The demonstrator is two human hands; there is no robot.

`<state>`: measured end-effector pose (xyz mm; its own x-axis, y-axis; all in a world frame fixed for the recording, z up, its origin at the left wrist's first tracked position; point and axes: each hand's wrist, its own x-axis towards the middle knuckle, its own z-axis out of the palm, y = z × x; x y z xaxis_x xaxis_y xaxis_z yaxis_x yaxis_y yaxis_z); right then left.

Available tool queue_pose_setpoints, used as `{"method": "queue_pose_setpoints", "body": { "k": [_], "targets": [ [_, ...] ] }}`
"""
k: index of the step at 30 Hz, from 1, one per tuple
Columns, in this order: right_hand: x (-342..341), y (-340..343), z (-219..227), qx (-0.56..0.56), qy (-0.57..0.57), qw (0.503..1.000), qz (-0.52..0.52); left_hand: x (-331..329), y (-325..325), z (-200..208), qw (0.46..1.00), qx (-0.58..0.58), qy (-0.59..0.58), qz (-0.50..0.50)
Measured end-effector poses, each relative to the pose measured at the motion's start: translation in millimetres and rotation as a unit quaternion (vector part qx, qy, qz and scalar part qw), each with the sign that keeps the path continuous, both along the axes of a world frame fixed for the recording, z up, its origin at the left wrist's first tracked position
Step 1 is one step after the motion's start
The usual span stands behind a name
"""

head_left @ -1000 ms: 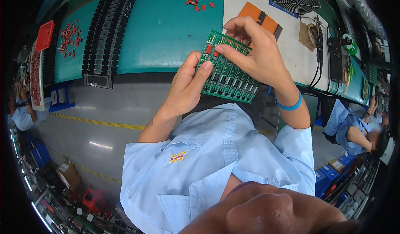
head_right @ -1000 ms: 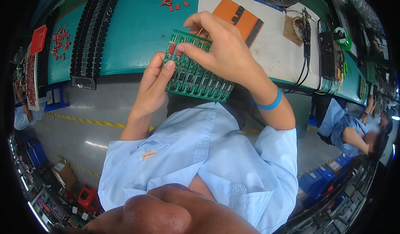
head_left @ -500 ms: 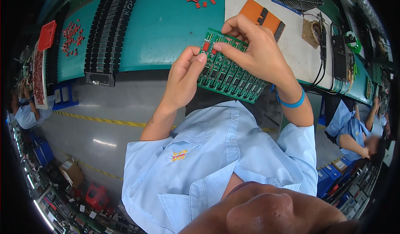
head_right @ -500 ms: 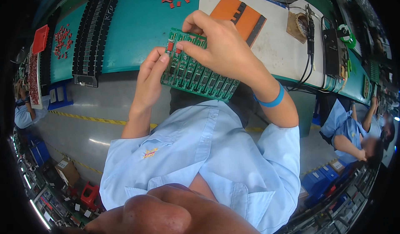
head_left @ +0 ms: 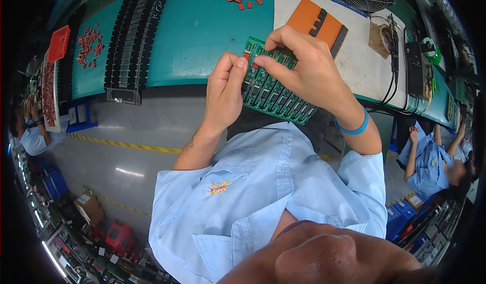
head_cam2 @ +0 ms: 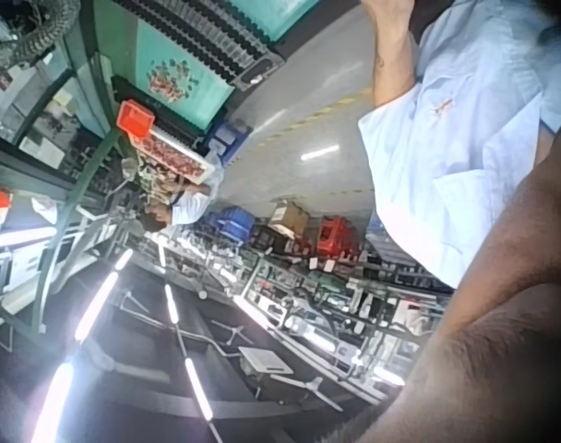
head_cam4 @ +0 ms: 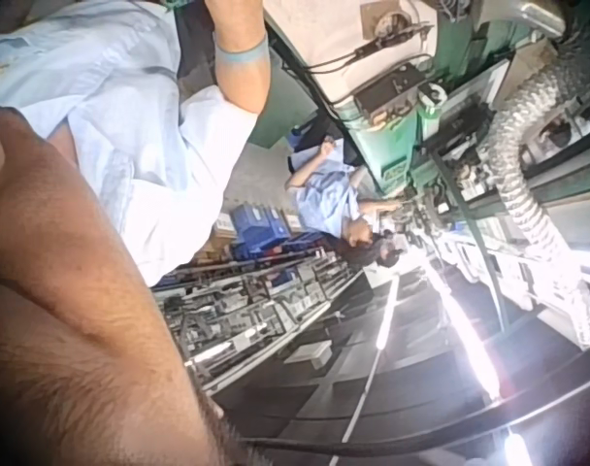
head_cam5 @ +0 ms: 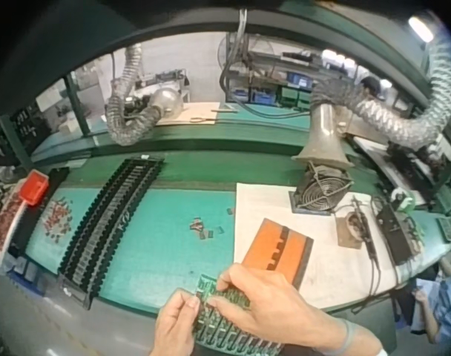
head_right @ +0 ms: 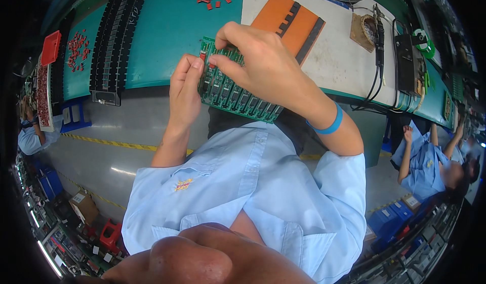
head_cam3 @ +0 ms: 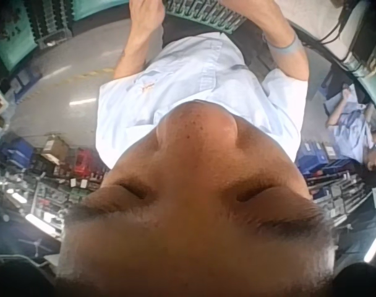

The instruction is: The person solders components onto a circuit board using a soldering iron, then inserts electronic components into another circuit board panel by hand.

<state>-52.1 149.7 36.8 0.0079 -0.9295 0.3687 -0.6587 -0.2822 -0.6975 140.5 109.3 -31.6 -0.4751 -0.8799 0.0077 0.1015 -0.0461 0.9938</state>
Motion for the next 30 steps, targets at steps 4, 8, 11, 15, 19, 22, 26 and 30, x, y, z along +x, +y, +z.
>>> {"method": "queue_pose_setpoints", "body": {
  "k": [4,8,11,15,19,22,26,30],
  "targets": [
    [-1,-3,-3,0.004,0.004,1.0,-0.003,1,-1,0,0.997,0.067,0.043,-0.017],
    [-7,-11,-1,0.047,-0.002,0.999,0.017,6,-2,2,0.987,0.133,0.083,-0.031],
    [-18,-28,8,0.112,0.017,0.993,0.026,14,-1,1,0.978,0.176,0.11,-0.033],
    [-65,-78,-26,0.033,0.157,0.987,-0.012,20,-1,-1,0.975,0.197,0.101,-0.017],
    [-80,-122,-70,-0.09,0.225,0.97,0.018,30,-3,-1,0.969,0.226,0.099,-0.025],
    [-78,-127,-73,-0.109,0.225,0.968,0.028,33,-3,-1,0.965,0.237,0.111,-0.023],
    [-73,-119,-54,-0.01,0.118,0.993,-0.001,29,-3,2,0.958,0.243,0.148,-0.017],
    [-64,-69,-11,0.05,-0.074,0.996,-0.011,17,-3,12,0.974,0.198,0.112,0.009]
  ]
}}
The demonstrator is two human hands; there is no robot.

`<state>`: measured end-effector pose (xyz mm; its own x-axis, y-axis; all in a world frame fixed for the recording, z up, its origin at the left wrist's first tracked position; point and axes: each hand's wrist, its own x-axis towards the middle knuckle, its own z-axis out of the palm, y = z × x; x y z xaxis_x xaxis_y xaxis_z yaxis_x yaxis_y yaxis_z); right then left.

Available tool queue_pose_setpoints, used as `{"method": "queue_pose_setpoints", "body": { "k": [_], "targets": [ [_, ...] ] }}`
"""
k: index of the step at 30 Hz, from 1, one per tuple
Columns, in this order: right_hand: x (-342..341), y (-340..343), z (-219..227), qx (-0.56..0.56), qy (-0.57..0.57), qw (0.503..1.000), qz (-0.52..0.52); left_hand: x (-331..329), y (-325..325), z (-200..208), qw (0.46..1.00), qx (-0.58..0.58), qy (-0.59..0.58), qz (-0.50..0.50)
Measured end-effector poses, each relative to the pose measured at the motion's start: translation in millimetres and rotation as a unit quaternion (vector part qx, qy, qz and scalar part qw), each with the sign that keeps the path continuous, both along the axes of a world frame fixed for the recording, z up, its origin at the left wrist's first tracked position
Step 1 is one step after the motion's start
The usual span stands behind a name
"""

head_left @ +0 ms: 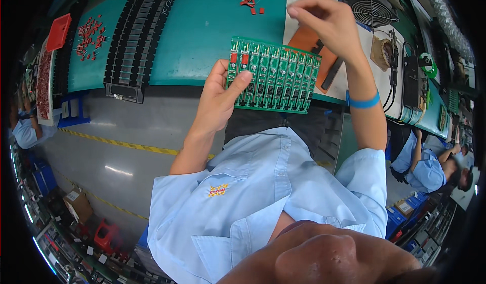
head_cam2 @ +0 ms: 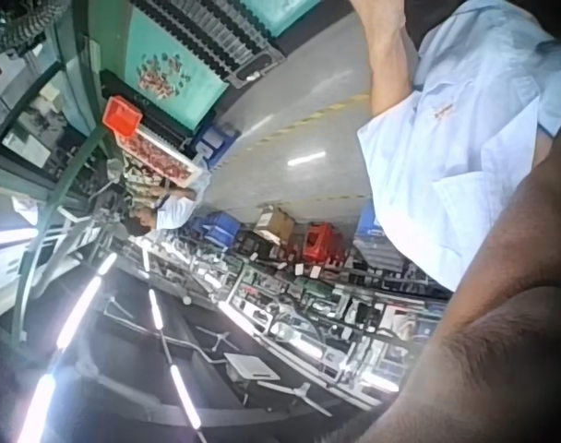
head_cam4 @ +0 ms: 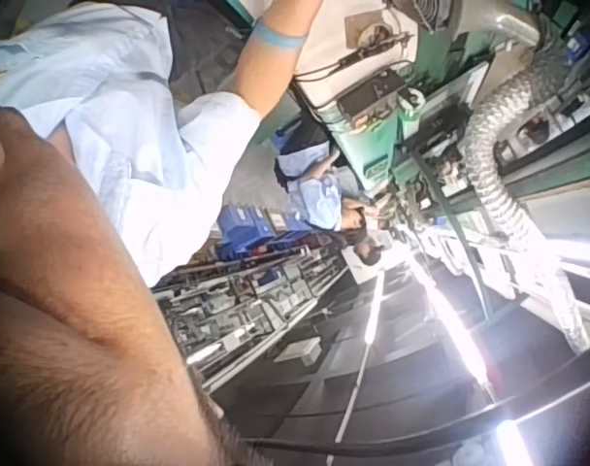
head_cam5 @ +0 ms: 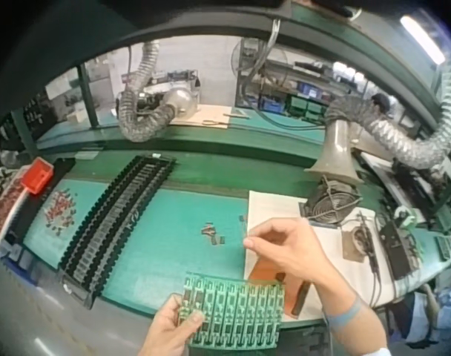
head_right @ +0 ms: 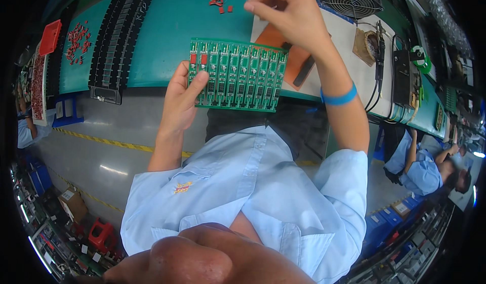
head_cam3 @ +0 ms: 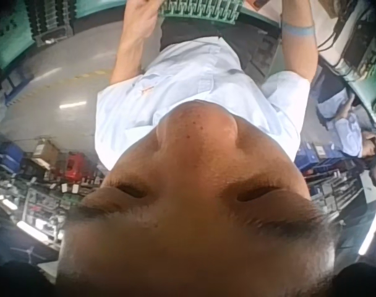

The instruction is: The person solders components onto a circuit board using a soldering iron, then inserts electronic components into another circuit board panel by hand.

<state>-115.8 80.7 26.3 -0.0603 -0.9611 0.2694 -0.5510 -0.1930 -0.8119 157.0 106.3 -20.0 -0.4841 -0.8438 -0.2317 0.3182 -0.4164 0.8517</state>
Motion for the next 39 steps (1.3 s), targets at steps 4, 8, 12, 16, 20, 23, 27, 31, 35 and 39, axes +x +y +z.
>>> {"method": "queue_pose_setpoints", "body": {
  "k": [4,8,12,16,20,23,27,31,35,39],
  "targets": [
    [37,55,16,0.033,-0.134,0.99,0.009,-6,-1,-10,0.999,-0.038,-0.007,-0.01],
    [47,73,6,0.017,-0.106,0.994,0.03,-12,1,-10,0.996,-0.079,-0.023,-0.022],
    [50,78,-1,0.013,-0.089,0.995,0.044,-14,4,-10,0.992,-0.113,-0.038,-0.027],
    [51,78,-3,0.025,-0.091,0.995,0.031,-15,5,-11,0.991,-0.127,-0.042,-0.028],
    [51,78,-3,0.021,-0.088,0.995,0.039,-15,7,-10,0.991,-0.124,-0.039,-0.026],
    [52,79,-3,0.017,-0.092,0.995,0.039,-14,6,-11,0.991,-0.123,-0.04,-0.031],
    [53,79,-4,0.014,-0.094,0.995,0.035,-14,6,-11,0.991,-0.123,-0.041,-0.037],
    [53,79,-4,0.017,-0.089,0.996,0.026,-15,7,-9,0.99,-0.127,-0.04,-0.038],
    [53,80,-3,0.025,-0.075,0.997,0.024,-16,7,-9,0.989,-0.14,-0.043,-0.038],
    [56,81,-3,0.006,-0.074,0.997,0.017,-18,8,-10,0.988,-0.145,-0.04,-0.035]
  ]
}}
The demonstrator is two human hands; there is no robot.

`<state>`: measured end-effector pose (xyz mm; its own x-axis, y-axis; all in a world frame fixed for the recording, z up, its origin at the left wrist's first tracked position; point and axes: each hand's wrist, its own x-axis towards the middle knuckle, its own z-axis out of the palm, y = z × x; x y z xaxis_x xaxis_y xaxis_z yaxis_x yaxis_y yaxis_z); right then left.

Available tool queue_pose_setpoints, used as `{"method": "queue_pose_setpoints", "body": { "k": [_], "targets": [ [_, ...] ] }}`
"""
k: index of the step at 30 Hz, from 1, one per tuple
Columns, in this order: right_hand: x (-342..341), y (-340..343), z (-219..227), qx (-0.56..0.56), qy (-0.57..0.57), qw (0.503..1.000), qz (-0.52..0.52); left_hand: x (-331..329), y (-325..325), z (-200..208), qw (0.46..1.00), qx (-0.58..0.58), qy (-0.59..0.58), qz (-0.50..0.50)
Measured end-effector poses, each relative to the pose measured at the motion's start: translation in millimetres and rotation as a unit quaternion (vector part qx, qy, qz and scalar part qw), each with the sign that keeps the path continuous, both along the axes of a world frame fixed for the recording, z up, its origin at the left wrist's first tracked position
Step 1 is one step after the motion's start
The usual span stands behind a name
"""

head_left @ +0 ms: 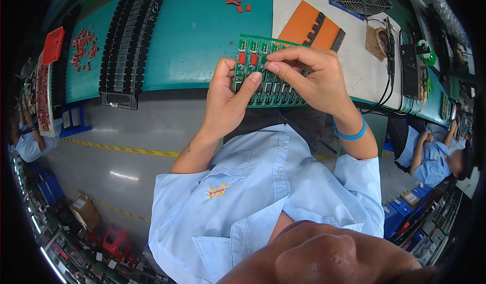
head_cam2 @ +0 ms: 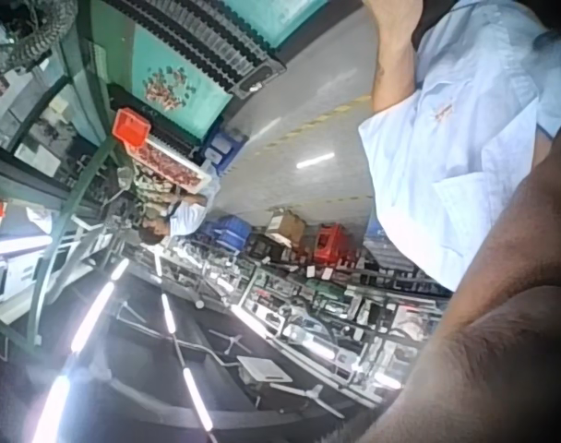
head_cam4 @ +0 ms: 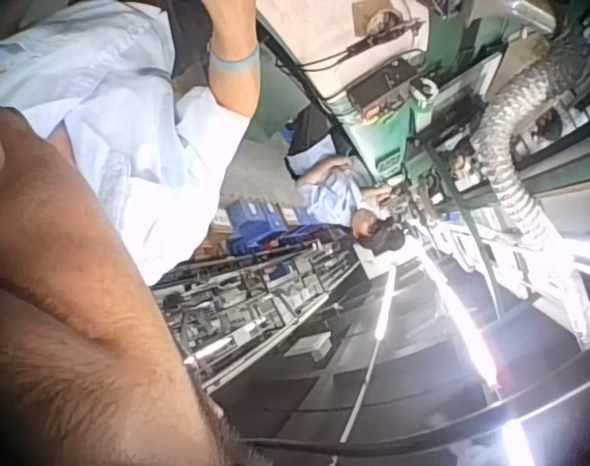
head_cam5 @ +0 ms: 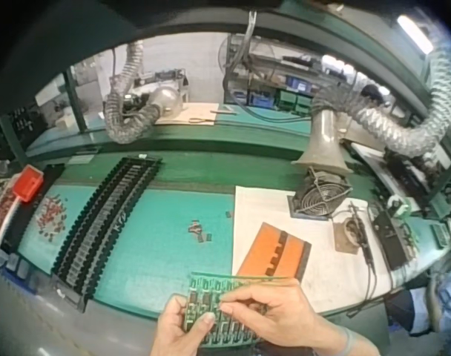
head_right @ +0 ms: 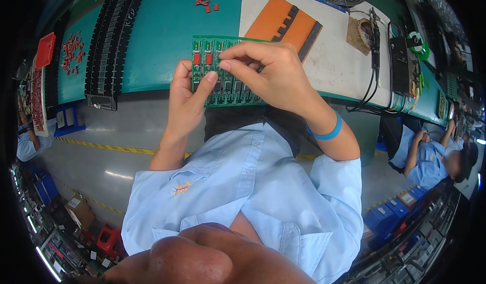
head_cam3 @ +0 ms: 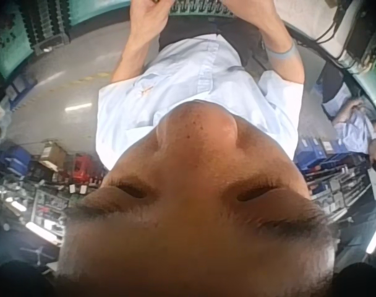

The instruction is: The person solders components onto a circuit board using a soldering iron, then inserts electronic components into another circuit board panel by hand.

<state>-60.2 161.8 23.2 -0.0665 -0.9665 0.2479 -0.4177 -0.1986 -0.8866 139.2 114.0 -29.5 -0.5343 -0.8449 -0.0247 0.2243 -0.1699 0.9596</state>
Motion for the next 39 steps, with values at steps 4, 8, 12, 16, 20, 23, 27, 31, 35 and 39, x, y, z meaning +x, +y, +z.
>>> {"method": "queue_pose_setpoints", "body": {
  "k": [4,8,12,16,20,23,27,31,35,39],
  "targets": [
    [1,1,1,-0.009,0.008,1.0,-0.002,0,0,0,1.0,-0.004,0.0,0.002],
    [0,1,3,0.001,0.015,1.0,0.0,1,0,0,1.0,-0.005,-0.001,0.002],
    [-2,-1,7,0.041,0.014,0.999,0.003,1,0,0,1.0,0.0,0.001,-0.001],
    [-1,-2,9,0.031,0.02,0.999,0.002,2,1,1,1.0,-0.002,0.0,-0.008],
    [2,-11,17,0.027,0.068,0.997,0.01,1,2,2,1.0,-0.009,0.005,-0.01],
    [4,-20,18,0.023,0.1,0.995,0.016,3,1,-1,1.0,0.001,0.011,-0.006],
    [3,-37,19,0.005,0.137,0.991,0.009,13,0,-8,0.999,0.041,0.022,0.01],
    [-36,-87,-3,-0.088,0.24,0.965,-0.059,27,-1,1,0.991,0.117,0.045,0.05],
    [-73,-128,-25,-0.049,0.34,0.934,-0.103,40,-1,-3,0.991,0.11,0.043,0.056],
    [-71,-150,-32,0.012,0.344,0.933,-0.102,41,-1,-2,0.991,0.106,0.044,0.063]
  ]
}}
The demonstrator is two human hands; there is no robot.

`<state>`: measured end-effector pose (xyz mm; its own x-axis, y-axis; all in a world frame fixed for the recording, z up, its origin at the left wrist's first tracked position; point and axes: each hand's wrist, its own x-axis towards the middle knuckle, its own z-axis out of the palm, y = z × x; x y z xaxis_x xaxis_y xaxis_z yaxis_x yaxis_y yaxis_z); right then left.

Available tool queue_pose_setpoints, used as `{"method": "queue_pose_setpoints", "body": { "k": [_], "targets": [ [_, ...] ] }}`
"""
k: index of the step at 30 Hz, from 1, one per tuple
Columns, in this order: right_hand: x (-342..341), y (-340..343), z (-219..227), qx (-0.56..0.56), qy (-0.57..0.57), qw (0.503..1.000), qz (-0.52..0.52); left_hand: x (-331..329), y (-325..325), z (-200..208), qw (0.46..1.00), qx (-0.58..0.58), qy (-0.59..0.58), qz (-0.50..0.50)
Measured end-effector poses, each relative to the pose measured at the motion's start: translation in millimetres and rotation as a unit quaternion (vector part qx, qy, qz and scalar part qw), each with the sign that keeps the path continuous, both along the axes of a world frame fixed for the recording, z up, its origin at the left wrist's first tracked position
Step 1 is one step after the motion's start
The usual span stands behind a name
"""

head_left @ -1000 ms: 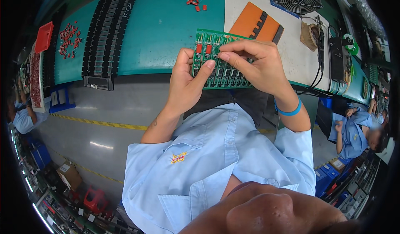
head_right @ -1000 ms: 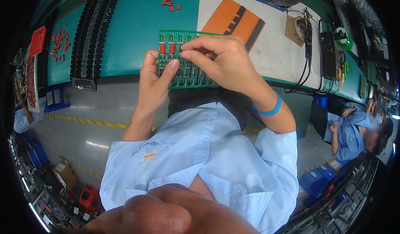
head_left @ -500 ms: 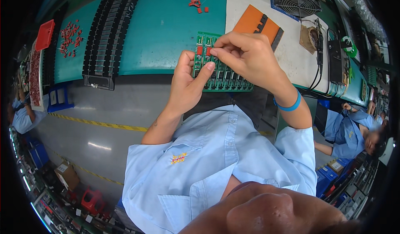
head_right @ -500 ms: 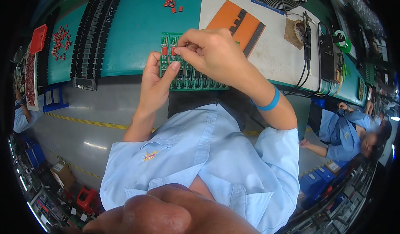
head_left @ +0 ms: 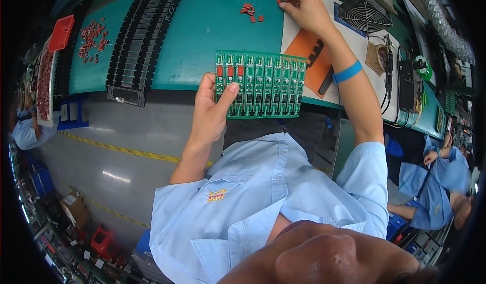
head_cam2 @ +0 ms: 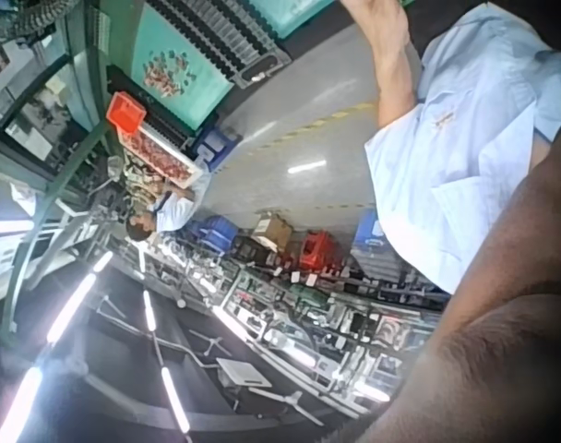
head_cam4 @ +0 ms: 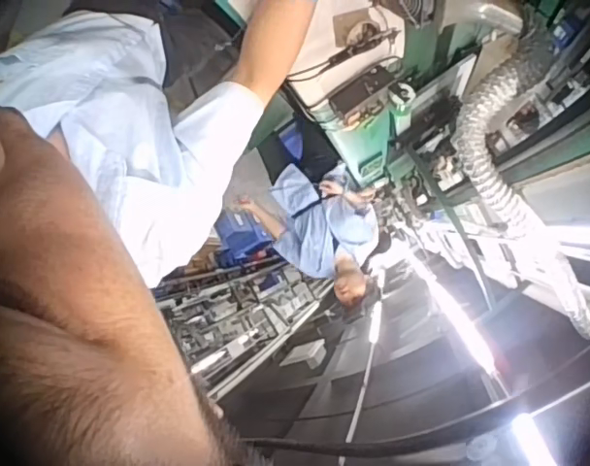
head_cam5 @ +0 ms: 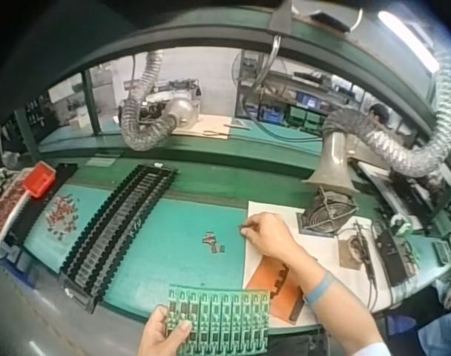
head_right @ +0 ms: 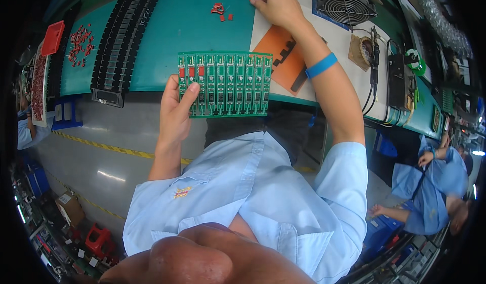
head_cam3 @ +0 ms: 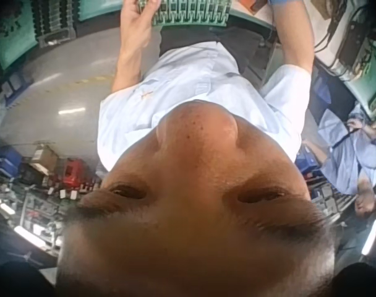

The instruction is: The person solders components onto a circuit board using a soldering iron, then inserts electronic components into another circuit board panel by hand.

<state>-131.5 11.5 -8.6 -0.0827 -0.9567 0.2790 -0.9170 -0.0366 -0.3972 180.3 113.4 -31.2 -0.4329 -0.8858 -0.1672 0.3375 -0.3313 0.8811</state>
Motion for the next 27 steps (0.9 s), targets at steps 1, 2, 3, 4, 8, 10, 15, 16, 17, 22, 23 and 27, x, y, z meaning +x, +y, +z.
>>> {"method": "queue_pose_setpoints", "body": {
  "k": [1,2,3,4,8,10,15,16,17,22,23,27],
  "targets": [
    [2,-4,-1,0.023,-0.017,1.0,-0.003,-1,0,1,1.0,-0.001,0.001,0.0],
    [3,-7,-2,0.045,-0.034,0.998,-0.007,-2,0,2,1.0,-0.002,0.002,-0.002],
    [4,-9,-4,0.045,-0.034,0.998,-0.008,-3,0,2,1.0,-0.002,0.002,-0.002],
    [5,-10,-8,0.008,-0.03,0.999,0.019,-4,0,3,1.0,-0.004,0.0,-0.004],
    [6,-7,-12,-0.102,-0.015,0.99,0.093,-8,-2,5,1.0,-0.008,-0.007,-0.015],
    [1,4,-4,-0.094,-0.081,0.988,0.095,-9,-5,4,1.0,-0.003,0.001,-0.012],
    [5,67,23,-0.069,-0.241,0.963,0.097,-14,-8,1,1.0,0.003,0.014,-0.004],
    [11,80,29,-0.065,-0.273,0.955,0.096,-17,-8,1,1.0,0.003,0.016,-0.003],
    [13,81,32,-0.061,-0.304,0.946,0.094,-19,-8,1,1.0,0.002,0.018,-0.002],
    [36,116,48,-0.134,-0.182,0.952,0.206,-31,-7,6,1.0,-0.017,0.009,-0.004],
    [40,123,50,-0.134,-0.182,0.953,0.203,-33,-7,8,1.0,-0.016,0.009,-0.007],
    [54,142,52,-0.105,-0.167,0.966,0.169,-39,-5,13,1.0,-0.02,0.015,-0.008]
  ]
}}
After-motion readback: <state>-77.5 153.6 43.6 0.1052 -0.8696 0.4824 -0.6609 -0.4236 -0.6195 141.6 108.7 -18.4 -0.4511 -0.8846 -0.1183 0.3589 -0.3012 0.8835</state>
